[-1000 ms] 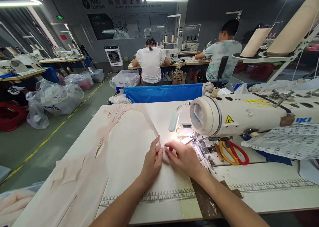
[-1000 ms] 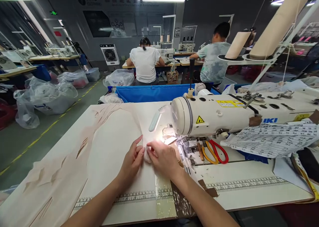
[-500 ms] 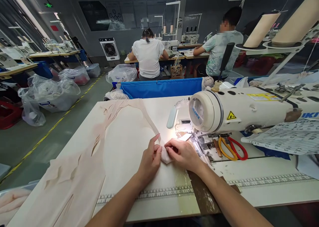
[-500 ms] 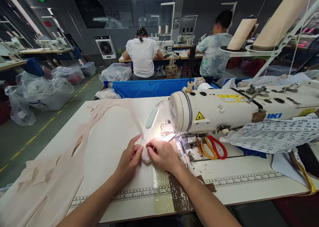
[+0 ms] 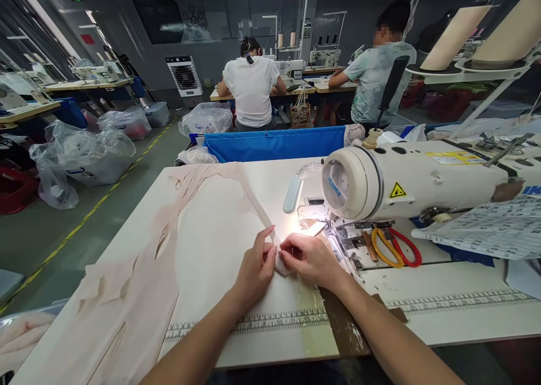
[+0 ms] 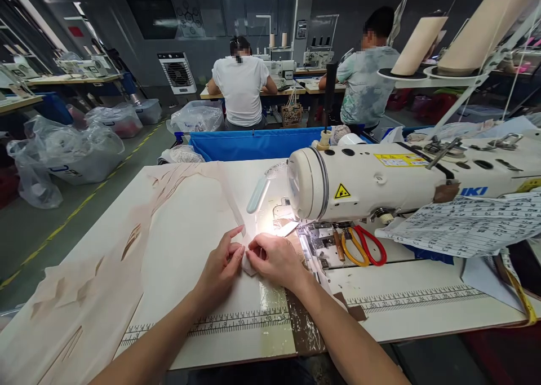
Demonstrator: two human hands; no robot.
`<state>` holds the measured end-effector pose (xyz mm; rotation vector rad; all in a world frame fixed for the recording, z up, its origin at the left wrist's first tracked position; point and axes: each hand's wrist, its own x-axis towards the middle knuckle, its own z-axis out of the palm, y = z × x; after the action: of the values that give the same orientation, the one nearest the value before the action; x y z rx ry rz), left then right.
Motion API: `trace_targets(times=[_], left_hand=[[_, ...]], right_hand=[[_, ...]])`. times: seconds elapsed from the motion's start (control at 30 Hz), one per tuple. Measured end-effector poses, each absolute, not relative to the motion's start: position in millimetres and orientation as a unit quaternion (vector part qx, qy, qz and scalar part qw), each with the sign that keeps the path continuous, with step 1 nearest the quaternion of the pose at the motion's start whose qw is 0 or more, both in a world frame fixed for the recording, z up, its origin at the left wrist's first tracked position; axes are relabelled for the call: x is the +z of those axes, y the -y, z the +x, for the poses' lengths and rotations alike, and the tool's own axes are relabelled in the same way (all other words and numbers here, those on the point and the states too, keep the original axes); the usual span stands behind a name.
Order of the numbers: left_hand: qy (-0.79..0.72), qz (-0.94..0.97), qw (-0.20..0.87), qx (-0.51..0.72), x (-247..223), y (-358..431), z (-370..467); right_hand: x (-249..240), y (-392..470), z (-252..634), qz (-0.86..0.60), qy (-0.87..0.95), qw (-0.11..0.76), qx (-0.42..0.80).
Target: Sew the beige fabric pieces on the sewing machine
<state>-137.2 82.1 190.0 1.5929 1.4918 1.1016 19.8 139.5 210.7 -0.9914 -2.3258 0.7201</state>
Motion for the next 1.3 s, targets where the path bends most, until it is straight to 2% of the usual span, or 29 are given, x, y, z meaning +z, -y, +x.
trace_targets(times=[0.2,0.4,0.53,0.67,0.83,1.07,1.3], left_hand=[[-0.581,0.613,0.343,0.411,191.6,-82.2,-135.8],[-0.591,0.597,0.351,0.414,195.4,-81.3,-134.4],[-0.597,0.58,0.363,0.419,196.9,-81.9,-134.4],[-0.604,0.543,0.383,0.44,197.2,-83.8,-135.4],[-0.604,0.442,0.454,0.484,197.6,-92.0,-140.5],[-0.552,0.383,0.554,0.492,206.8,-96.3,-145.8],[-0.513,0.424,0.6,0.445,242.1,-75.2,-146.9]], right_hand=[[208.4,-136.5,17.8,-0.371,0.85,0.266,0.265],[211.4,-136.1,19.1,-0.38,0.821,0.282,0.318],[215.1,-135.7,19.6,-0.386,0.782,0.297,0.389],[218.3,-137.0,19.8,-0.36,0.723,0.293,0.512],[223.4,-133.6,22.5,-0.324,0.645,0.264,0.64],[243.5,-98.3,58.8,-0.33,0.601,0.247,0.684],[255.3,-44.7,123.2,-0.359,0.532,0.349,0.683]])
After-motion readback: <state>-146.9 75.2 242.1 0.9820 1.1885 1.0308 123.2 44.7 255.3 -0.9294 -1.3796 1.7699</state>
